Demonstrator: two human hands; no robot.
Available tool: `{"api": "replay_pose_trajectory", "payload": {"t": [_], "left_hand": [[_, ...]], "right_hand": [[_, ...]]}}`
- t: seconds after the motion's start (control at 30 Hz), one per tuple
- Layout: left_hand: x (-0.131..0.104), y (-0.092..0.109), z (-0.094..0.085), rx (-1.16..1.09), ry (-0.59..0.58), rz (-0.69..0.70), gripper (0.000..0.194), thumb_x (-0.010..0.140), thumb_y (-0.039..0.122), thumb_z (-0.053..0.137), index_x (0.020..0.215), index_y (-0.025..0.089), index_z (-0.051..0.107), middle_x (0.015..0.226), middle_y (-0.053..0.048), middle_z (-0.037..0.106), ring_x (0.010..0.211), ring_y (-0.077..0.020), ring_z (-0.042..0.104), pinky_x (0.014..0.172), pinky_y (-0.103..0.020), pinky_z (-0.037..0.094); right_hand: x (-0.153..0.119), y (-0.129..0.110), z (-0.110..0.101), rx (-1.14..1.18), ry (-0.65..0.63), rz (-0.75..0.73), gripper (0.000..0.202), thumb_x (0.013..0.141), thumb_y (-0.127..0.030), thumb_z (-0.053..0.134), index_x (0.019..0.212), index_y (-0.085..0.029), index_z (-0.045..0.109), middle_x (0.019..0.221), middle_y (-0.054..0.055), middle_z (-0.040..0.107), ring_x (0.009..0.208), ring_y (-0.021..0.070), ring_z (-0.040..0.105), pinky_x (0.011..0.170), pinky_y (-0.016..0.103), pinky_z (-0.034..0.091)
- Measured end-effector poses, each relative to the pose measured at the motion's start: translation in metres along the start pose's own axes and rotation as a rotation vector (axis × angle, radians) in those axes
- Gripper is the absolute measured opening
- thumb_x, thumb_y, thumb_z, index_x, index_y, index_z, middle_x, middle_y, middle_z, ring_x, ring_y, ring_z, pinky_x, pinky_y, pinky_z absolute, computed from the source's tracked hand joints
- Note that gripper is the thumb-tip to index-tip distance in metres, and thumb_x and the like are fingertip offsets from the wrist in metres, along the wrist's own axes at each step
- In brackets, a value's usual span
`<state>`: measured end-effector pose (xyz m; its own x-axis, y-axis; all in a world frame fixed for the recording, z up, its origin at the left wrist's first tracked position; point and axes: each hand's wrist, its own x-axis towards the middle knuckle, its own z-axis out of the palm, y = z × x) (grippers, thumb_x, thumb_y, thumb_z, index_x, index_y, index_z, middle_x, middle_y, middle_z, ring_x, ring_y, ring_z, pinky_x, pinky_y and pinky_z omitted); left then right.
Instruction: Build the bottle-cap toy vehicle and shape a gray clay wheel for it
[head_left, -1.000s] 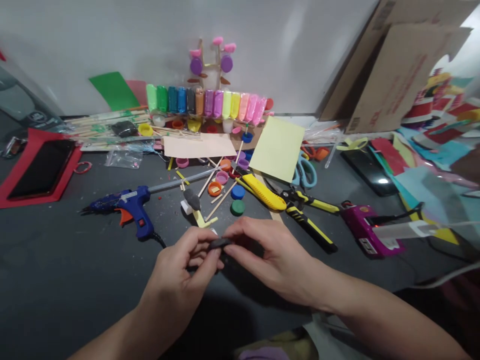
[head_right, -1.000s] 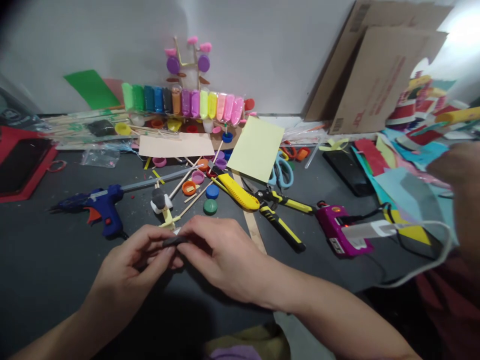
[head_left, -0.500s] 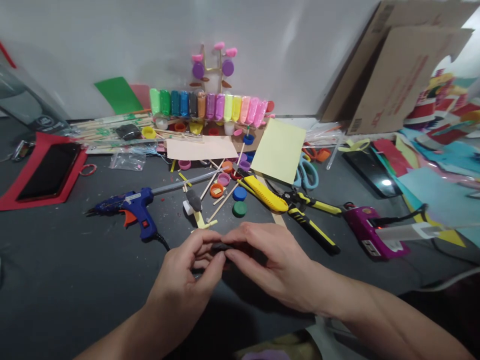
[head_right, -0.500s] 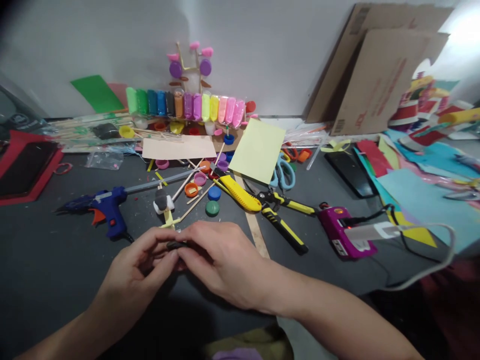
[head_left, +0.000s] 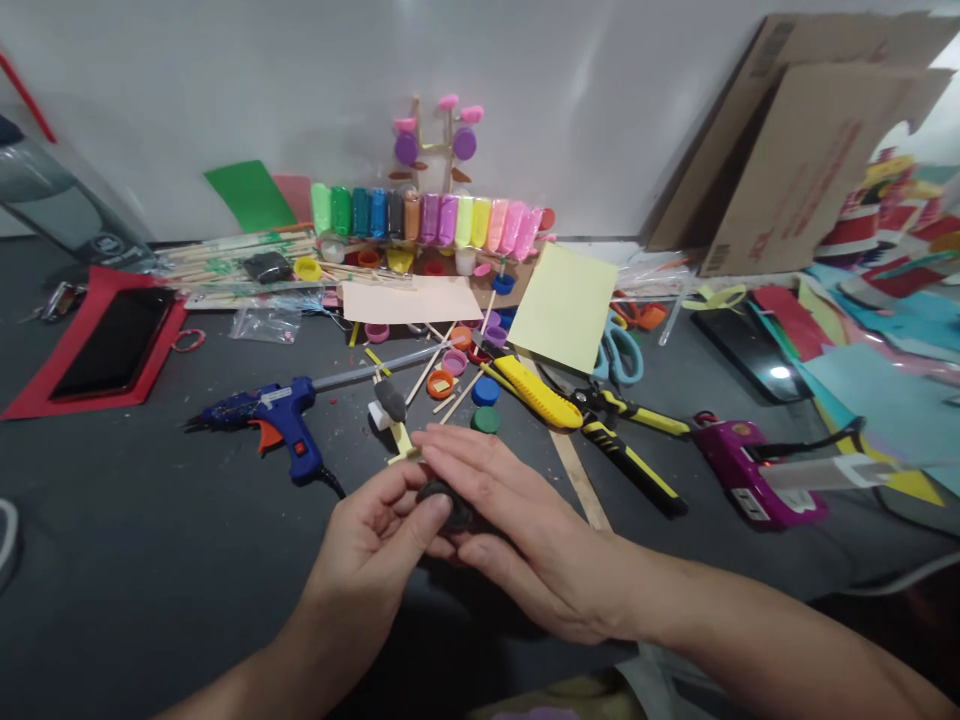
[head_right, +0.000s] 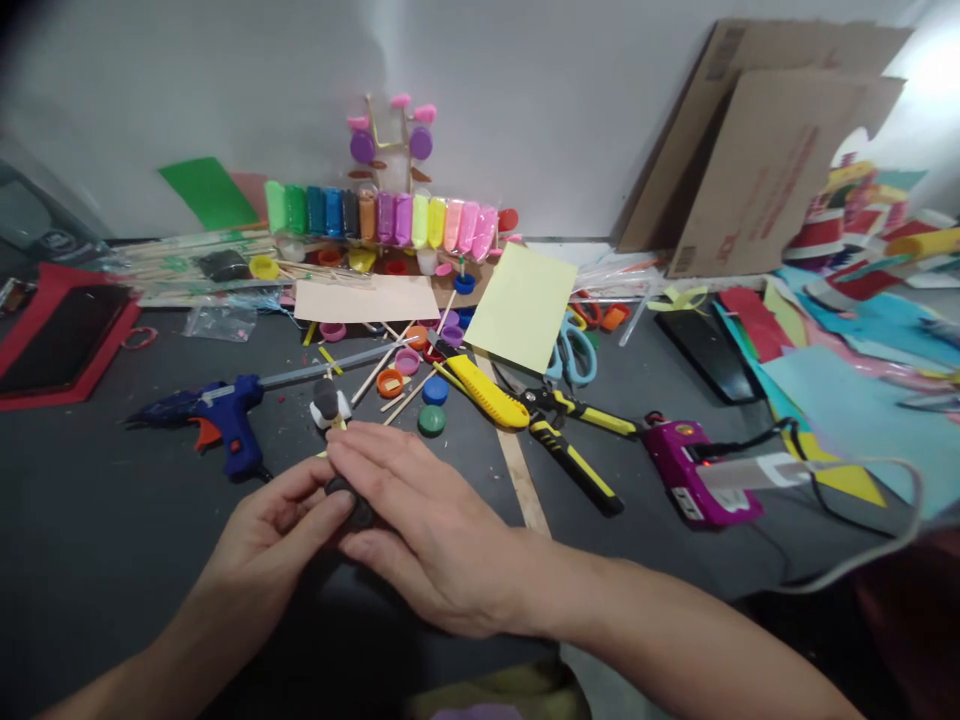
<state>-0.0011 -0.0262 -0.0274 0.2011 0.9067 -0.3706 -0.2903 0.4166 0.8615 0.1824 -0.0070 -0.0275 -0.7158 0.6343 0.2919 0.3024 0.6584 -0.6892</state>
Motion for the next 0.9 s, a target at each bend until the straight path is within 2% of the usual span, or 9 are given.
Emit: {"api": "replay_pose_trajectory", "payload": {"t": [0.13, 0.23, 0.47, 0.6, 0.7, 0.9], "left_hand": [[0.0, -0.001, -0.002, 0.02, 0.001, 0.006, 0.008, 0.081, 0.027, 0.077, 0.082, 0.019, 0.077, 0.071, 0.001, 0.076, 0.061, -0.0128, 0.071, 0.061, -0.021, 0.059], [-0.001, -0.002, -0.001, 0.039, 0.021, 0.008, 0.005, 0.08, 0.025, 0.076, 0.08, 0.019, 0.077, 0.07, 0.001, 0.076, 0.061, -0.0134, 0.071, 0.061, -0.021, 0.06], [-0.003, -0.001, -0.001, 0.028, 0.047, 0.009, 0.013, 0.081, 0.024, 0.075, 0.093, 0.021, 0.079, 0.067, 0.002, 0.078, 0.06, -0.0142, 0.074, 0.062, -0.021, 0.06], [-0.004, 0.0, -0.003, 0.06, -0.026, 0.014, 0.006, 0.082, 0.023, 0.074, 0.082, 0.021, 0.08, 0.071, 0.001, 0.079, 0.064, -0.0131, 0.073, 0.063, -0.019, 0.059], [-0.004, 0.001, -0.003, 0.028, -0.044, -0.02, 0.005, 0.081, 0.022, 0.074, 0.08, 0.021, 0.08, 0.07, 0.001, 0.078, 0.063, -0.0117, 0.071, 0.061, -0.018, 0.058], [-0.003, 0.004, -0.001, 0.031, -0.024, -0.021, 0.004, 0.075, 0.019, 0.076, 0.072, 0.02, 0.078, 0.062, 0.003, 0.074, 0.057, -0.011, 0.067, 0.055, -0.017, 0.054]], "right_hand": [[0.002, 0.003, 0.003, -0.015, -0.017, -0.065, 0.067, 0.109, -0.04, 0.039, 0.165, -0.019, 0.009, 0.165, 0.021, 0.034, 0.16, 0.026, 0.018, 0.126, 0.052, 0.031], [0.003, 0.005, 0.004, -0.006, -0.032, -0.082, 0.069, 0.109, -0.042, 0.036, 0.165, -0.02, 0.003, 0.167, 0.021, 0.03, 0.161, 0.0259, 0.013, 0.126, 0.053, 0.029], [0.0, 0.007, 0.002, 0.071, -0.031, -0.031, 0.08, 0.105, -0.053, 0.044, 0.166, -0.023, 0.003, 0.17, 0.018, 0.024, 0.16, 0.0266, 0.018, 0.128, 0.05, 0.026], [0.002, 0.008, 0.003, 0.076, -0.032, -0.048, 0.074, 0.106, -0.052, 0.042, 0.165, -0.021, 0.009, 0.168, 0.02, 0.027, 0.16, 0.026, 0.017, 0.128, 0.052, 0.025], [0.003, 0.009, 0.006, 0.09, -0.023, -0.072, 0.073, 0.106, -0.052, 0.042, 0.164, -0.02, 0.012, 0.167, 0.022, 0.029, 0.16, 0.0255, 0.018, 0.128, 0.052, 0.025], [0.002, 0.011, 0.008, 0.004, -0.035, -0.09, 0.079, 0.105, -0.054, 0.042, 0.165, -0.018, 0.006, 0.168, 0.023, 0.027, 0.161, 0.0271, 0.012, 0.127, 0.055, 0.025]]}}
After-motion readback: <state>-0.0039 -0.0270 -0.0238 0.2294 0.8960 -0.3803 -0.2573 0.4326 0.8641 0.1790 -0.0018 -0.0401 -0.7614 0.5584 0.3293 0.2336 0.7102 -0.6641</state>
